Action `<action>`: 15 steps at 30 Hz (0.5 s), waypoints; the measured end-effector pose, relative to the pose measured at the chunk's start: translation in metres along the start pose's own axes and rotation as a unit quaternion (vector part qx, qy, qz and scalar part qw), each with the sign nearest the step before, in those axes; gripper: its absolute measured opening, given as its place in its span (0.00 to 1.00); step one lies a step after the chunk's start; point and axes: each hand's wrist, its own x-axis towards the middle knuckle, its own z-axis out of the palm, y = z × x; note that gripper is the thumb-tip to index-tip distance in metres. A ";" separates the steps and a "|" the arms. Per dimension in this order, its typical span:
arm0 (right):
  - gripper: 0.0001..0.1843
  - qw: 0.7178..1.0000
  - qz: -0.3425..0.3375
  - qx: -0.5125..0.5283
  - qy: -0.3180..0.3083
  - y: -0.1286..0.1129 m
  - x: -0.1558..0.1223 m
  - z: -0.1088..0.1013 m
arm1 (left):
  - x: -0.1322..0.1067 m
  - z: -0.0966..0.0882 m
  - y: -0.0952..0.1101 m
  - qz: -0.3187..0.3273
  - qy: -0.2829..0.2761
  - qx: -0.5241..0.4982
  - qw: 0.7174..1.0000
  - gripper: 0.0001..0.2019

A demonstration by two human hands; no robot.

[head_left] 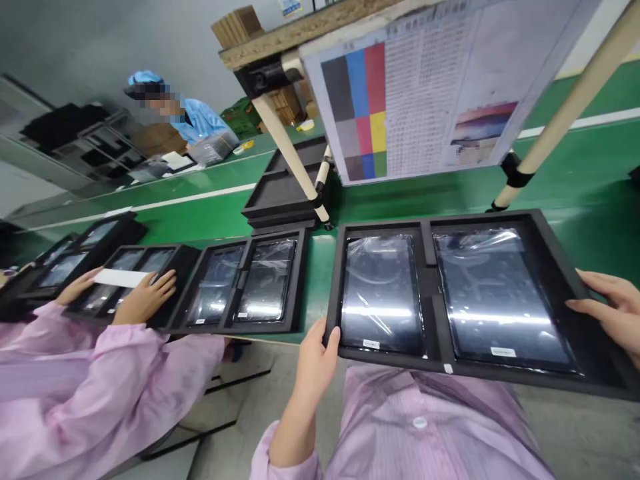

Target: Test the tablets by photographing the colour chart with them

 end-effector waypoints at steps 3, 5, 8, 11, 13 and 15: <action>0.44 0.977 0.214 -0.007 -0.004 -0.027 -0.007 0.003 | -0.007 -0.003 0.008 -0.011 -0.039 0.018 0.999 0.23; 0.51 0.971 0.240 -0.002 -0.009 -0.040 -0.011 0.000 | -0.010 -0.004 0.015 0.003 -0.047 0.038 0.998 0.23; 0.53 0.976 0.217 0.029 -0.011 -0.040 -0.010 -0.004 | -0.012 -0.002 0.022 0.018 -0.057 0.071 0.996 0.23; 0.49 0.984 0.172 0.026 -0.021 -0.020 -0.002 -0.006 | -0.011 -0.005 0.021 0.019 -0.075 0.130 0.988 0.23; 0.44 0.994 0.105 -0.006 -0.044 -0.002 0.005 -0.008 | -0.009 -0.013 0.018 0.017 -0.119 0.185 0.975 0.21; 0.41 0.995 -0.010 -0.081 -0.051 0.012 0.009 -0.011 | -0.003 -0.022 0.018 0.031 -0.160 0.243 0.956 0.20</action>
